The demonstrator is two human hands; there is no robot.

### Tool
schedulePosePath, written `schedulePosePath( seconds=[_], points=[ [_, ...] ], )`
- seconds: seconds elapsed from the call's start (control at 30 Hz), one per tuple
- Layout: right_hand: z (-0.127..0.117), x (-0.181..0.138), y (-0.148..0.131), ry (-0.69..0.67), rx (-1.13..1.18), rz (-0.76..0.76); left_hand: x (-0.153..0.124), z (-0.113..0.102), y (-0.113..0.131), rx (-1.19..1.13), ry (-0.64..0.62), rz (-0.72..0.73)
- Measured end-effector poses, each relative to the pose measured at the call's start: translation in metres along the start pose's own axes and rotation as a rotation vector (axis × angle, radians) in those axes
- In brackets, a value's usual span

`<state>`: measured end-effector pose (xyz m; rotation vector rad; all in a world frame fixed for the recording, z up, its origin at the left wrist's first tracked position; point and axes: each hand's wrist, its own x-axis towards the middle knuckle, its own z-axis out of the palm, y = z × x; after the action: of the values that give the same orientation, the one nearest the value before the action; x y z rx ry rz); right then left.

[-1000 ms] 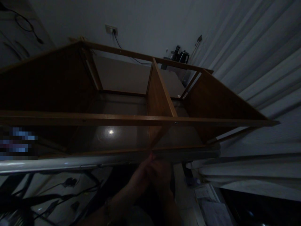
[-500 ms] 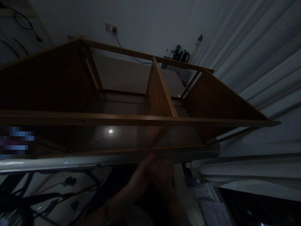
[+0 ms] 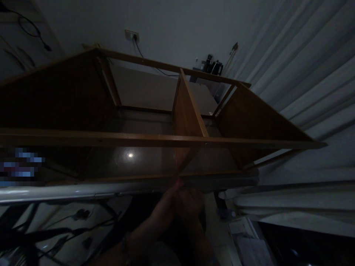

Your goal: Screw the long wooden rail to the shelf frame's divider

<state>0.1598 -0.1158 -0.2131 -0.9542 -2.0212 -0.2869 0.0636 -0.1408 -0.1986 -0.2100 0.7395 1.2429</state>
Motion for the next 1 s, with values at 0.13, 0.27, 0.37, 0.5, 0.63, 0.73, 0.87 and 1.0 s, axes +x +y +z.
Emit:
schedulePosePath(
  seconds=[0.13,0.27,0.37,0.5,0.63,0.73,0.87,1.0],
  points=[
    [0.004,-0.001,-0.003,0.015,0.052,0.06,0.004,-0.002,-0.002,-0.008,-0.041,0.032],
    [0.006,-0.001,-0.009,0.043,0.099,0.138,0.007,-0.005,-0.005,0.019,-0.099,0.057],
    [0.008,0.0,-0.013,0.067,0.124,0.186,0.006,-0.004,-0.005,0.051,-0.071,0.077],
    [0.011,-0.003,-0.017,0.093,0.151,0.235,0.0,0.002,-0.003,0.099,-0.05,0.113],
    [0.015,-0.007,-0.02,0.125,0.171,0.293,-0.004,0.007,-0.001,0.14,-0.064,0.136],
    [0.015,-0.009,-0.023,0.123,0.2,0.358,-0.007,0.01,0.0,0.162,-0.085,0.142],
    [0.011,-0.011,-0.03,0.077,0.257,0.485,-0.012,0.014,0.002,0.168,-0.086,0.148],
    [0.01,-0.014,-0.038,0.06,0.324,0.63,-0.011,0.012,0.002,0.131,-0.049,0.139]
  ],
)
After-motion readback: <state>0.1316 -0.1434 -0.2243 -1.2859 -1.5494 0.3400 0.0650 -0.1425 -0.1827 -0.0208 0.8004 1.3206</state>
